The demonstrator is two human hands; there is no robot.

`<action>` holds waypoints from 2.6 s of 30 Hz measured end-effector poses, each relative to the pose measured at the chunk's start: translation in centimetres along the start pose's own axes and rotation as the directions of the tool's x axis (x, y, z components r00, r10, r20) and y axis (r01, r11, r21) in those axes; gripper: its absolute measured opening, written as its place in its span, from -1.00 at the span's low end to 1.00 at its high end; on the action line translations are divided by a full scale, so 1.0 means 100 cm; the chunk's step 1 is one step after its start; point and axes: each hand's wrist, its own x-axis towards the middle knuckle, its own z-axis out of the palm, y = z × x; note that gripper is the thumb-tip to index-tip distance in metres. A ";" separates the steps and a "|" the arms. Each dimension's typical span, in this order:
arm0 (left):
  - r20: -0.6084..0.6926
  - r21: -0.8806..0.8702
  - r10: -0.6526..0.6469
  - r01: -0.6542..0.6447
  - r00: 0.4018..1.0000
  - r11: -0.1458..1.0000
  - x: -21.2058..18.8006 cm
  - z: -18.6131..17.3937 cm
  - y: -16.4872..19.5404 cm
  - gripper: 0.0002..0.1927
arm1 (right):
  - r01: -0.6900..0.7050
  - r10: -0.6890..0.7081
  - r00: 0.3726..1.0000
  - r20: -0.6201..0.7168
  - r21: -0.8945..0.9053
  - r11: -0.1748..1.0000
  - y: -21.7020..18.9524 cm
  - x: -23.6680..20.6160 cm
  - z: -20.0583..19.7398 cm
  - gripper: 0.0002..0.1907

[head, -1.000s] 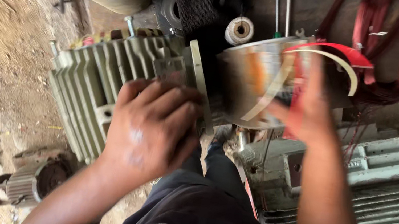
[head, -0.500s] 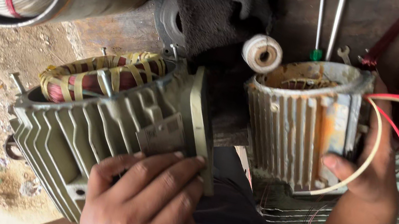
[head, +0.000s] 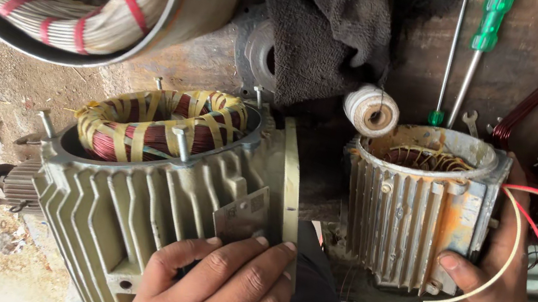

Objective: The person crouches on the ground of a repair workshop and picks up rusty water pump housings and fittings one at a time, arranging them together on the dirt floor. They then carry a pump part to a workbench holding electric motors and set it down among the equipment.

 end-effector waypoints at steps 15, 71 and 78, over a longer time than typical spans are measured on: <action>-0.125 -0.012 0.119 -0.122 0.985 0.992 -0.011 0.004 -0.007 -0.76 | 0.071 -0.097 0.994 -0.057 -0.347 0.935 -0.007 -0.010 0.021 0.17; 0.191 -0.894 0.472 0.352 0.861 -0.279 -0.426 0.327 0.156 -0.13 | 0.797 -0.915 0.398 -0.071 -0.466 0.384 0.136 -0.546 0.236 -0.31; 0.247 -0.935 0.302 0.308 0.921 -0.174 -0.501 0.308 0.165 -0.04 | 0.895 -0.937 0.344 0.064 -0.324 0.307 0.152 -0.609 0.297 -0.28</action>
